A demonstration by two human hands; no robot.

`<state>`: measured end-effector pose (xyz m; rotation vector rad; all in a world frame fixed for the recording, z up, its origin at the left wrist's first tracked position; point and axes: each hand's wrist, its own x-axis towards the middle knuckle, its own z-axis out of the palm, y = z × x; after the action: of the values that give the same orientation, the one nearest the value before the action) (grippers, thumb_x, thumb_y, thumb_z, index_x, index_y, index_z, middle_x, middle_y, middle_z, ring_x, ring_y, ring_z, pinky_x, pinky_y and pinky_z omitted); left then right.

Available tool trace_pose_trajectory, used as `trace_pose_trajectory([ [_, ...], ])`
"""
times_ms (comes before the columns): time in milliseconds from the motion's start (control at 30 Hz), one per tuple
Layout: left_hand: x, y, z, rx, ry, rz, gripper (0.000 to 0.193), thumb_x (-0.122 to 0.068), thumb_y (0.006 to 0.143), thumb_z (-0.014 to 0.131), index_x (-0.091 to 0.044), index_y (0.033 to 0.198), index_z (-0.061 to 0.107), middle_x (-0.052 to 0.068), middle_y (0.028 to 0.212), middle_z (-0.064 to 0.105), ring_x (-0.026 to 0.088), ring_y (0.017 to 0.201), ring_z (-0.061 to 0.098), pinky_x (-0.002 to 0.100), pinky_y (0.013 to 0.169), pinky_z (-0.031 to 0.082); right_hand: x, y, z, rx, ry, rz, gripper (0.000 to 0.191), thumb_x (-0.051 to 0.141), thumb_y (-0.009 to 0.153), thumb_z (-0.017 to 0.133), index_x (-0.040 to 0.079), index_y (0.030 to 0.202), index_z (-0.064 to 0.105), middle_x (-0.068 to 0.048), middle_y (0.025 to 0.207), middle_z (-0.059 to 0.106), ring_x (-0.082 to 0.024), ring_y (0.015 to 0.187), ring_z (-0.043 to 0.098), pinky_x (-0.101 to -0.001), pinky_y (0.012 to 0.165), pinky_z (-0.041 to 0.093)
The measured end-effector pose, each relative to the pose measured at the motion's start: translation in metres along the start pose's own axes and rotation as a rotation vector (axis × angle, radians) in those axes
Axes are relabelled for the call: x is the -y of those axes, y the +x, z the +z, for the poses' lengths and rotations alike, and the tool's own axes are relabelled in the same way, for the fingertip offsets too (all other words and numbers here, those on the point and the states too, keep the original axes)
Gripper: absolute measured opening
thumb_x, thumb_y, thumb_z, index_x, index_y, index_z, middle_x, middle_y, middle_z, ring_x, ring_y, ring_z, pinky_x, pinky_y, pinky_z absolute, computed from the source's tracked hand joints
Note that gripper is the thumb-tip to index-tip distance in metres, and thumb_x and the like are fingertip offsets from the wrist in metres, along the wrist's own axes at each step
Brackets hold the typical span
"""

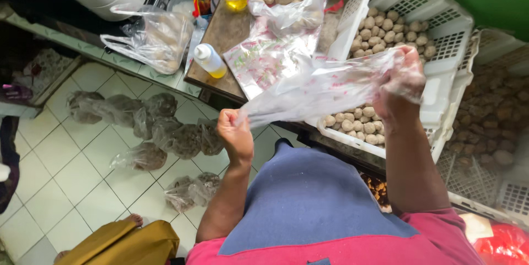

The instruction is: The person sorts round meatballs between plastic crates, moving browned ones into a side crate and leaving pale ones in the main crate. Near the end, the person opens a plastic bag and places meatballs into it.

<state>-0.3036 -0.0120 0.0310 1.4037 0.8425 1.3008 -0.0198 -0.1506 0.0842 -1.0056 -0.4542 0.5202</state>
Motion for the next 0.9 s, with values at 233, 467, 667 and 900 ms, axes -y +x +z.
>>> trace_pose_trajectory([
  [233, -0.101, 0.002, 0.047, 0.488, 0.582, 0.644, 0.096, -0.012, 0.076, 0.081, -0.006, 0.156, 0.028, 0.033, 0.152, 0.033, 0.053, 0.137, 0.044, 0.054, 0.111, 0.041, 0.062, -0.023, -0.051, 0.168, -1.403, -1.173, 0.026, 0.019, 0.117, 0.055, -0.002, 0.129, 0.046, -0.022, 0.114, 0.057, -0.027, 0.096, 0.059, -0.0342, 0.077, 0.053],
  [467, -0.084, -0.021, 0.181, 0.964, 0.118, 0.320, 0.059, 0.011, 0.087, 0.056, -0.006, 0.143, 0.055, 0.019, 0.126, 0.064, 0.035, 0.119, 0.063, 0.040, 0.106, 0.051, 0.095, -0.058, -0.154, -0.160, -0.872, -0.664, 0.034, 0.031, 0.120, 0.062, -0.001, 0.121, 0.049, -0.007, 0.099, 0.055, -0.015, 0.080, 0.053, -0.0270, 0.071, 0.041],
  [667, -0.017, -0.045, 0.229, 0.930, 0.260, 0.248, 0.044, 0.009, 0.078, 0.054, 0.000, 0.119, 0.069, 0.023, 0.115, 0.064, 0.039, 0.110, 0.062, 0.045, 0.097, 0.048, 0.036, -0.048, -0.208, -0.114, -1.359, -0.395, 0.024, 0.026, 0.111, 0.069, 0.008, 0.107, 0.054, -0.008, 0.098, 0.059, -0.019, 0.085, 0.058, -0.0321, 0.080, 0.052],
  [900, 0.020, -0.037, 0.249, 0.886, 0.265, 0.124, 0.032, -0.001, 0.095, 0.053, 0.004, 0.125, 0.064, 0.019, 0.109, 0.068, 0.031, 0.098, 0.067, 0.040, 0.087, 0.053, 0.025, -0.023, -0.203, 0.094, -1.699, -0.547, 0.049, 0.037, 0.098, 0.075, 0.005, 0.131, 0.058, -0.018, 0.128, 0.062, -0.033, 0.119, 0.060, -0.0455, 0.098, 0.052],
])
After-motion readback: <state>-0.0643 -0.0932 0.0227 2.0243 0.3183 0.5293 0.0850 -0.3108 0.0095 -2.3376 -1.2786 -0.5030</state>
